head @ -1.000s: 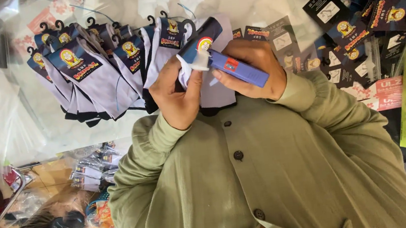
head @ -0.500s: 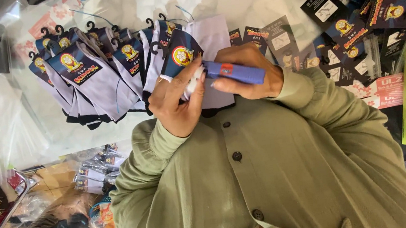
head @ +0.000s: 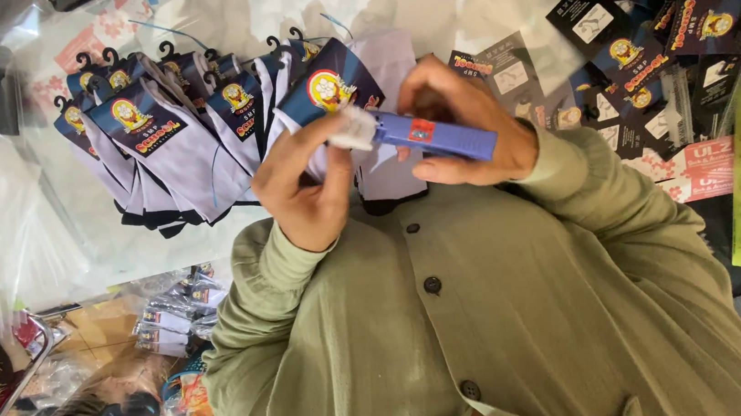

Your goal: Attaching cardboard brand tags to pairs of socks using a manual tagging gun

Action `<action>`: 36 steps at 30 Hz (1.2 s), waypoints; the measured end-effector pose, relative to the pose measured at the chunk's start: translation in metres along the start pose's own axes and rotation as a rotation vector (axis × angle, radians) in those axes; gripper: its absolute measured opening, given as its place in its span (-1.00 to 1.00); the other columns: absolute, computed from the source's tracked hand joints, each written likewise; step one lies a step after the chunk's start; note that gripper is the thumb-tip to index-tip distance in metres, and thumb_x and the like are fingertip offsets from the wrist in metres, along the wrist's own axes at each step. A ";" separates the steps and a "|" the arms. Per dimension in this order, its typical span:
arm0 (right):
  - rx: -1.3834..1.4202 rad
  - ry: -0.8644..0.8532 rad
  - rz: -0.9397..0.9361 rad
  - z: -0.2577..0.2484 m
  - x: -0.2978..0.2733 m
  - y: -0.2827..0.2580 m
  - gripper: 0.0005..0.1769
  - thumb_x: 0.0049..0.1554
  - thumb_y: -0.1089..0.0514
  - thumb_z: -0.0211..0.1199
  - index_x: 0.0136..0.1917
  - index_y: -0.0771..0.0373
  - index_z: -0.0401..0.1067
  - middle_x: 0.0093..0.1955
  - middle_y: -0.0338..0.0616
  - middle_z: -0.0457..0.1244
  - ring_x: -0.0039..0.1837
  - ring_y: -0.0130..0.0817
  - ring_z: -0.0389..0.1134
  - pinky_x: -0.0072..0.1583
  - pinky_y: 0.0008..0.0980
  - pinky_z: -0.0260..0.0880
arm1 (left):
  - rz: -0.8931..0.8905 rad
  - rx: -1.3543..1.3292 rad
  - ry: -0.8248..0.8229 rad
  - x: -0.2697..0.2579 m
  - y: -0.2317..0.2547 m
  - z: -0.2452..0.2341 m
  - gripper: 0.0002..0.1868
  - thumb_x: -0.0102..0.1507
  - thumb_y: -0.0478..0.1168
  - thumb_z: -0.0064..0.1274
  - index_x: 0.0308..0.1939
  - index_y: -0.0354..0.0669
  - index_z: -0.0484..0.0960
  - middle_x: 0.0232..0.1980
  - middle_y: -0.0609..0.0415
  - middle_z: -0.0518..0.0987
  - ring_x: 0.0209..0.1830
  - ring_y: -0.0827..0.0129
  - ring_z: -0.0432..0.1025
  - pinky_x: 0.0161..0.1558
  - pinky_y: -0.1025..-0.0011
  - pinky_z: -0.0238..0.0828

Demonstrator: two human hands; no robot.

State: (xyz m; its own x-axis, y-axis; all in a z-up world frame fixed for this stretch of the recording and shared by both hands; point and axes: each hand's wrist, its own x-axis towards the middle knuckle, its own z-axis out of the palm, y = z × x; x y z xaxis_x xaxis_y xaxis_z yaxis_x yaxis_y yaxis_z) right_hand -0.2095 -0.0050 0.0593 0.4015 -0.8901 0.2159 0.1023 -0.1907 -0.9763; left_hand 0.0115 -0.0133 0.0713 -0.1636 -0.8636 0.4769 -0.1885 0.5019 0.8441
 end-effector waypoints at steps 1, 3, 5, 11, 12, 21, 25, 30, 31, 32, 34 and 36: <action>-0.011 0.027 0.005 0.001 -0.002 -0.006 -0.42 0.10 -0.11 0.36 0.10 0.39 0.27 -0.21 0.07 0.35 -0.24 -0.18 0.43 -0.23 -0.31 0.36 | -0.025 -0.028 0.023 -0.002 -0.002 -0.001 -0.83 0.26 -0.46 0.14 -0.10 -0.27 0.76 -0.22 -0.13 0.71 -0.32 0.00 0.62 -0.13 0.19 0.52; -0.024 0.052 0.009 -0.003 -0.007 -0.016 -0.42 0.09 -0.11 0.35 0.12 0.40 0.28 -0.21 0.07 0.34 -0.23 -0.21 0.41 -0.24 -0.34 0.32 | -0.049 -0.056 0.047 -0.005 -0.002 -0.003 -0.87 0.22 -0.47 0.17 -0.20 -0.28 0.77 -0.31 -0.13 0.69 -0.41 0.04 0.59 -0.19 0.21 0.52; -0.101 0.132 -0.029 -0.012 -0.012 -0.024 -0.53 0.14 0.03 0.35 0.11 0.45 0.33 -0.20 0.13 0.30 -0.23 -0.14 0.40 -0.23 -0.29 0.31 | -0.052 0.063 0.158 -0.006 0.001 -0.005 -0.89 0.23 -0.28 0.20 -0.36 -0.11 0.80 -0.45 0.05 0.70 -0.59 0.19 0.54 -0.31 0.39 0.45; -0.212 0.633 -0.009 -0.054 -0.079 0.001 -0.53 0.08 -0.07 0.40 0.09 0.28 0.42 -0.17 -0.23 0.23 -0.17 -0.42 0.22 -0.09 -0.42 0.26 | -0.240 0.058 0.175 0.027 0.015 -0.030 -0.89 0.39 -0.26 0.06 -0.16 -0.19 0.66 -0.16 0.00 0.67 -0.15 0.31 0.55 0.00 0.37 0.48; -0.215 0.634 -0.008 -0.056 -0.074 -0.008 -0.53 0.08 -0.07 0.40 0.09 0.28 0.42 -0.17 -0.23 0.23 -0.17 -0.42 0.22 -0.09 -0.42 0.26 | -0.241 0.055 0.175 0.026 0.016 -0.016 -0.89 0.39 -0.26 0.06 -0.16 -0.19 0.66 -0.16 0.00 0.67 -0.15 0.31 0.55 0.00 0.37 0.48; -0.509 0.730 -0.149 -0.053 -0.081 -0.041 -0.27 0.01 -0.18 0.48 0.22 0.37 0.36 0.02 0.00 0.32 0.01 -0.25 0.33 0.07 -0.29 0.33 | -0.101 -0.473 -0.647 0.014 -0.009 0.094 -0.31 0.16 0.06 0.43 0.25 -0.12 0.53 0.20 0.04 0.63 0.13 0.26 0.54 0.19 0.34 0.42; -0.420 0.589 0.006 -0.043 -0.089 -0.031 -0.53 0.22 -0.12 0.27 0.08 0.37 0.43 0.03 0.03 0.37 -0.04 -0.30 0.37 0.02 -0.38 0.33 | -0.194 -0.411 -0.757 -0.007 -0.004 0.112 -0.31 0.18 0.17 0.28 0.23 -0.16 0.48 0.20 -0.04 0.60 0.18 0.20 0.55 0.28 0.33 0.47; -0.463 0.396 -0.063 -0.046 -0.046 -0.076 -0.35 0.42 -0.08 -0.16 0.11 0.67 0.37 0.08 0.38 0.33 0.11 0.12 0.36 0.24 -0.07 0.36 | -0.160 -0.392 -0.737 -0.017 -0.006 0.114 -0.69 0.24 0.04 0.19 -0.24 -0.12 0.60 -0.33 0.11 0.66 -0.39 0.38 0.51 -0.31 0.38 0.41; -0.415 0.379 -0.032 -0.049 -0.048 -0.071 -0.58 0.38 0.07 0.03 0.14 0.56 0.39 0.08 0.22 0.34 0.09 -0.05 0.32 0.20 -0.19 0.34 | -0.164 -0.368 -0.714 -0.021 -0.008 0.114 -0.69 0.21 0.02 0.23 -0.31 -0.11 0.54 -0.42 0.14 0.58 -0.47 0.40 0.41 -0.38 0.37 0.32; -0.367 0.362 -0.001 -0.052 -0.049 -0.066 -0.77 0.33 0.22 0.22 0.17 0.44 0.41 0.07 0.05 0.34 0.07 -0.21 0.28 0.16 -0.31 0.32 | -0.169 -0.344 -0.690 -0.026 -0.011 0.114 -0.67 0.18 0.01 0.26 -0.39 -0.09 0.49 -0.52 0.17 0.49 -0.55 0.43 0.32 -0.44 0.36 0.23; -0.340 0.357 -0.032 -0.053 -0.046 -0.059 -0.83 0.34 0.19 0.21 0.11 0.35 0.41 0.01 -0.03 0.34 0.01 -0.28 0.29 0.12 -0.35 0.31 | -0.200 -0.349 -0.688 -0.023 -0.004 0.109 -0.72 0.15 -0.04 0.28 -0.33 -0.09 0.53 -0.44 0.16 0.56 -0.48 0.44 0.40 -0.36 0.40 0.33; -0.313 0.349 -0.060 -0.055 -0.046 -0.045 -0.89 0.34 0.16 0.20 0.04 0.26 0.41 -0.06 -0.11 0.34 -0.04 -0.35 0.30 0.07 -0.38 0.30 | -0.235 -0.357 -0.681 -0.023 -0.001 0.106 -0.75 0.12 -0.09 0.29 -0.27 -0.09 0.58 -0.37 0.16 0.64 -0.41 0.45 0.49 -0.28 0.43 0.43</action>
State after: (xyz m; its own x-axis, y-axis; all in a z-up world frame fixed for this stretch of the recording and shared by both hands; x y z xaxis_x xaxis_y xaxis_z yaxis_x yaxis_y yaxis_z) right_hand -0.2826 0.0215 0.0924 0.0680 -0.9495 0.3064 -0.1853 -0.3137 -0.9313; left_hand -0.0874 0.0110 0.0336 -0.7350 -0.6673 0.1204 0.0111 0.1657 0.9861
